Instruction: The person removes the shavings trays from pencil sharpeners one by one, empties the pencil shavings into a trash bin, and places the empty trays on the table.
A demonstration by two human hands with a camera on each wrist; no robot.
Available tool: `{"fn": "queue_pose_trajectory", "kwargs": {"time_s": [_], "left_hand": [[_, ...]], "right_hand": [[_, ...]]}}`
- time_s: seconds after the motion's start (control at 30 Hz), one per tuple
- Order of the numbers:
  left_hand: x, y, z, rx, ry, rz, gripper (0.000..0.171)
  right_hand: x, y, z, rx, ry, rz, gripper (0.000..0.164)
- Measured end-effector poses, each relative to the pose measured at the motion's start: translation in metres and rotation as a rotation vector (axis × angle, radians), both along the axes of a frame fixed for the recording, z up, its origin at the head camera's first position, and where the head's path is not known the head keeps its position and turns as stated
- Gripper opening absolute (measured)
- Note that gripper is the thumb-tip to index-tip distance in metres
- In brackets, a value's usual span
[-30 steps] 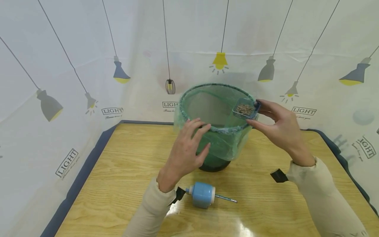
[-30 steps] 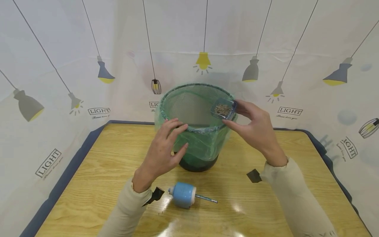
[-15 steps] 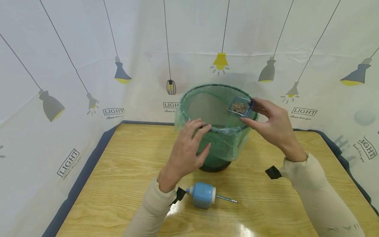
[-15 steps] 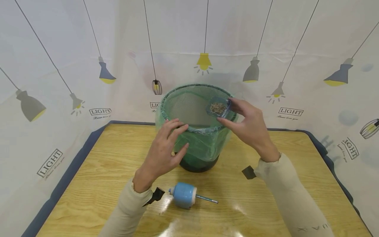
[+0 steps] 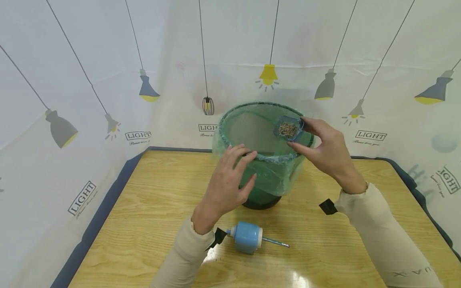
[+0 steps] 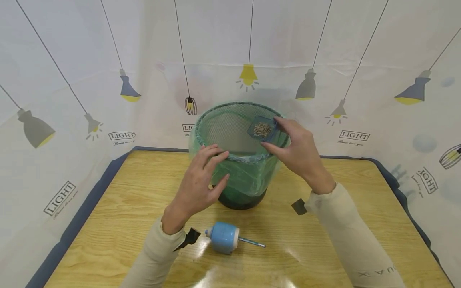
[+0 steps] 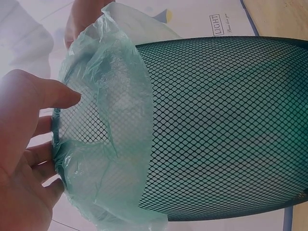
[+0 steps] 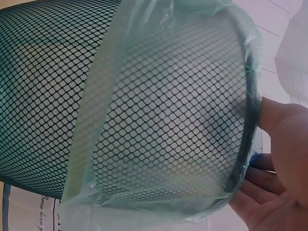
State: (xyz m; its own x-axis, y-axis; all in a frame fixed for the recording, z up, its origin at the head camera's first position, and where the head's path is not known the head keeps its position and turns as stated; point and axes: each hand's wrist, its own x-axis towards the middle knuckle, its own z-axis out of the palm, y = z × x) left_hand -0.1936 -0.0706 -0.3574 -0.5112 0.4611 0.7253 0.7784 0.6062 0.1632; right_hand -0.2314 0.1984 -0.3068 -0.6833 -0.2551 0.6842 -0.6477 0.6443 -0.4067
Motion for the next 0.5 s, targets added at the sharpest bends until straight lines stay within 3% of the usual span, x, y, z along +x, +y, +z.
{"fn": "queue_pose_trajectory", "kwargs": {"time_s": [0.5], "left_hand": [[-0.0003, 0.0003, -0.0009, 0.011, -0.002, -0.005, 0.049]], "right_hand": [[-0.0013, -0.004, -0.0011, 0.054, 0.099, -0.017, 0.07]]}}
